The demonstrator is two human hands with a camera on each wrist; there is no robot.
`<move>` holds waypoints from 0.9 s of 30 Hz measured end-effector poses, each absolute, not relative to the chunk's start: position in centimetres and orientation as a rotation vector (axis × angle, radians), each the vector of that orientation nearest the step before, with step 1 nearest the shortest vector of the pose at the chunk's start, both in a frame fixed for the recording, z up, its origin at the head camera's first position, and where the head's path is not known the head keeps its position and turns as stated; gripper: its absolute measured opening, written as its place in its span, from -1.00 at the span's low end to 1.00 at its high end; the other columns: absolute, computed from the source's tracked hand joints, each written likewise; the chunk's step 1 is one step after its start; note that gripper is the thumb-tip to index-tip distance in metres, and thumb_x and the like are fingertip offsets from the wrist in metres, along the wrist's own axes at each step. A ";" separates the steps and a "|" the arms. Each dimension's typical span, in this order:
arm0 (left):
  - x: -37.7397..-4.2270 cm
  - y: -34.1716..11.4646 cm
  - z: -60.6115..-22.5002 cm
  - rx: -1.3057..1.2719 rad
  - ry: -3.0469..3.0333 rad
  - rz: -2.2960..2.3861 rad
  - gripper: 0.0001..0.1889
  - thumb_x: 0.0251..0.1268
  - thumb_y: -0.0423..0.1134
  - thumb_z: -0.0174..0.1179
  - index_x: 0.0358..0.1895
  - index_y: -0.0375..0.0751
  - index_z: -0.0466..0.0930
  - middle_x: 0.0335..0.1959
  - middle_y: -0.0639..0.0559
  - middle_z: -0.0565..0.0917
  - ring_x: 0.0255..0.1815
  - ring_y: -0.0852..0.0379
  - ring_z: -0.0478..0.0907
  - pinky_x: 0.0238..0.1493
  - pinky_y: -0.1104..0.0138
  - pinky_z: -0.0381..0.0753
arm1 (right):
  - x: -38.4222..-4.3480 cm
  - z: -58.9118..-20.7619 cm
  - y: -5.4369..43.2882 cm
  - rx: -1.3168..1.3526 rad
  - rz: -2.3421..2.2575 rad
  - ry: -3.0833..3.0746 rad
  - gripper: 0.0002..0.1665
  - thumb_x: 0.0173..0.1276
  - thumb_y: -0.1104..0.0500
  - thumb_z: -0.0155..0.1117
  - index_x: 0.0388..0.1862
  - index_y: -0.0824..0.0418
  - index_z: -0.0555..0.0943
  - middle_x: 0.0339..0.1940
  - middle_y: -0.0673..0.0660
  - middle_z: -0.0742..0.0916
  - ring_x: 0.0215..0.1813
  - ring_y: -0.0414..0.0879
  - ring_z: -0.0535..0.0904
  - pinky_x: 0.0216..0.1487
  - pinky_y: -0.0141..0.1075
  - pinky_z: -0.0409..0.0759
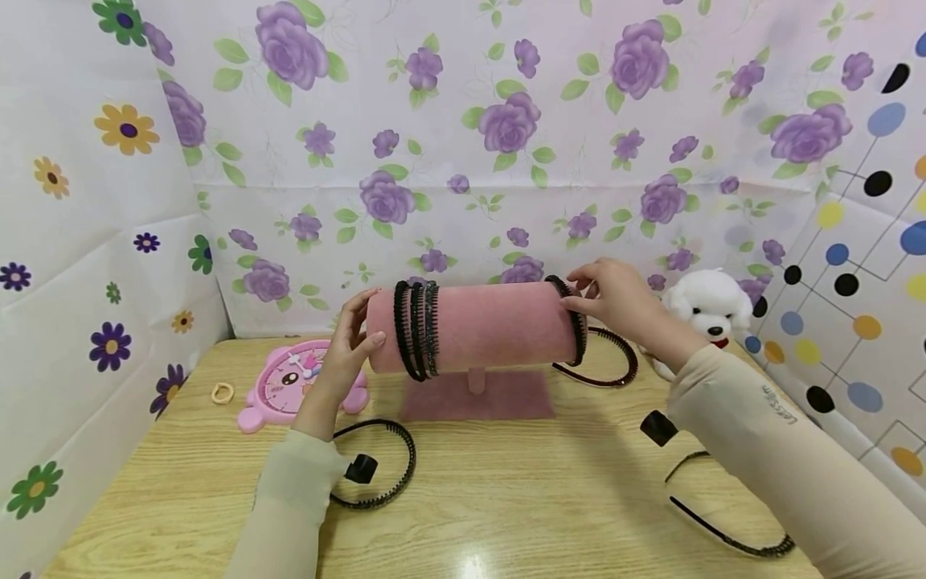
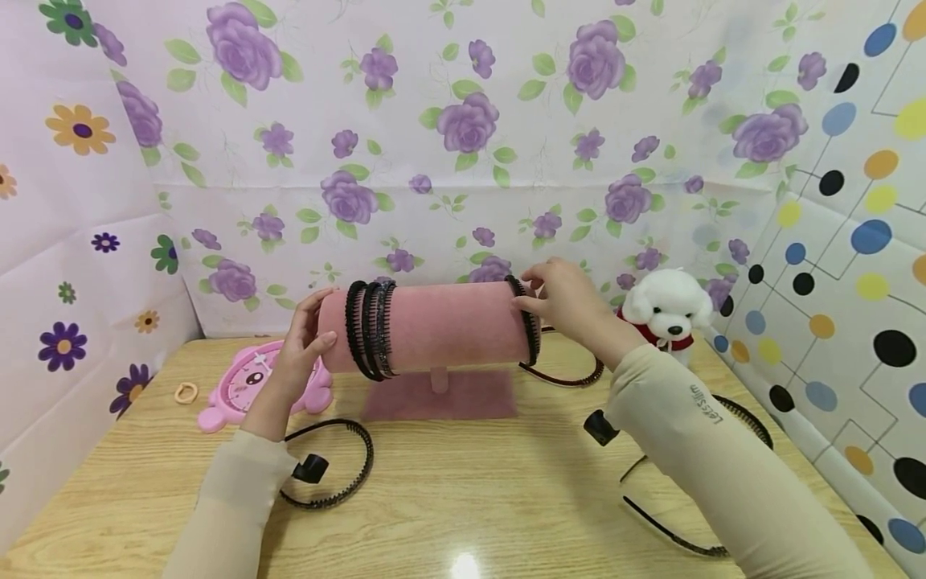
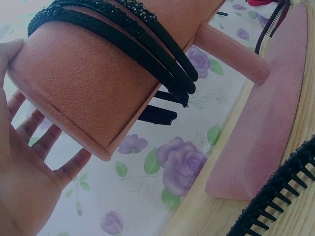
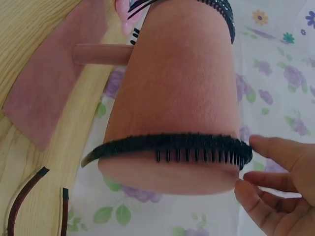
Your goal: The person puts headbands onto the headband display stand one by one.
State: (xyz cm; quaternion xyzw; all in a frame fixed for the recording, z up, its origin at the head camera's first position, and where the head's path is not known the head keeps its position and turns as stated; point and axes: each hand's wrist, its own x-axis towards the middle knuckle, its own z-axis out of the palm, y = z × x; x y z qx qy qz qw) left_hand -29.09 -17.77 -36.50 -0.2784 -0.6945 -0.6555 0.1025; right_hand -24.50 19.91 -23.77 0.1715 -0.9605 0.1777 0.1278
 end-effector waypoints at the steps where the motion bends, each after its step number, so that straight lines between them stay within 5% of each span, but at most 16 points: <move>1: -29.1 -17.8 -36.5 -0.822 -2.048 -1.935 -0.35 0.31 -0.38 -0.01 0.47 0.01 0.08 0.44 0.10 0.22 0.41 0.24 0.18 0.28 0.24 0.21 | -24.4 -23.8 20.1 0.518 0.519 -2.789 -0.57 0.30 0.08 0.31 0.03 0.35 0.62 -0.17 0.28 0.67 -0.17 0.07 0.61 -0.09 -0.07 0.56; 12: -29.1 -17.9 -36.5 -0.819 -2.060 -1.935 -0.35 0.32 -0.37 -0.03 0.47 0.03 0.07 0.48 0.05 0.18 0.45 0.22 0.14 0.30 0.20 0.18 | -23.9 -24.8 22.4 0.736 0.579 -2.780 -0.28 0.18 0.07 0.43 0.31 0.17 0.45 0.24 0.27 0.54 0.14 0.17 0.53 0.03 0.02 0.58; 20: -29.2 -17.9 -36.5 -0.826 -2.067 -1.934 -0.34 0.32 -0.39 -0.04 0.47 0.02 0.07 0.48 0.03 0.17 0.45 0.20 0.14 0.31 0.18 0.18 | -23.7 -25.6 22.8 0.886 0.509 -2.823 -0.10 0.14 0.05 0.46 0.44 0.06 0.30 0.52 0.25 0.23 0.49 0.34 0.10 0.29 0.32 0.22; 27: -29.1 -17.9 -36.4 -0.824 -2.057 -1.940 -0.34 0.31 -0.38 -0.02 0.47 0.00 0.07 0.47 0.03 0.19 0.42 0.23 0.17 0.29 0.23 0.21 | -23.9 -26.0 22.8 0.957 0.455 -2.829 -0.07 0.12 0.15 0.48 0.46 0.08 0.27 0.54 0.24 0.20 0.51 0.30 0.07 0.35 0.29 0.17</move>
